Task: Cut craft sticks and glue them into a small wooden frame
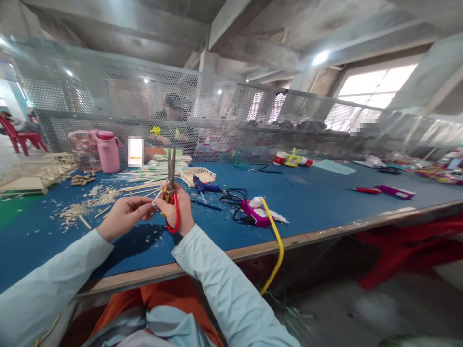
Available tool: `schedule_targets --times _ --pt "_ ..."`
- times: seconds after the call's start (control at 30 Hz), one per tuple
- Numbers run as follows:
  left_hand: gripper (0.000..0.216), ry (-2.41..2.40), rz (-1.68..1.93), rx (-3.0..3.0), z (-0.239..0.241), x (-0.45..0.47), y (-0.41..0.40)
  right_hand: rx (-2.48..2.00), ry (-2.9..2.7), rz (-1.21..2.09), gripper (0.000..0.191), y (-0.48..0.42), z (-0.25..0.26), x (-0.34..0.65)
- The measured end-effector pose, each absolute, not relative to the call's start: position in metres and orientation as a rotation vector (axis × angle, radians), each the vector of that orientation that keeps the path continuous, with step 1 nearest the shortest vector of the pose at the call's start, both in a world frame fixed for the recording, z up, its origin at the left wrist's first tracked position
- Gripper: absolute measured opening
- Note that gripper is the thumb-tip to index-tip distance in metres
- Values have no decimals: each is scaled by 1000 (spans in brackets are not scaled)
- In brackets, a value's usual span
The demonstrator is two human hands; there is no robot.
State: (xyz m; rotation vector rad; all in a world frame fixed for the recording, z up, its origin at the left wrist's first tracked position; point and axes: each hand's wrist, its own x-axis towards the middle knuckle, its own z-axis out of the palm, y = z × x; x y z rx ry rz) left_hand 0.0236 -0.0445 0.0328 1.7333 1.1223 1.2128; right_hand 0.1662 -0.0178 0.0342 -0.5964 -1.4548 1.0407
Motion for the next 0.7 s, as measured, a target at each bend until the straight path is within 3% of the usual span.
schedule_targets --times 0.27,0.7 --pt "25 1258 1154 1860 27 20 -42 -577 -1475 1163 32 -15 31 163" --pt "20 1203 943 1426 45 21 -47 -613 -1375 1192 37 -10 30 168"
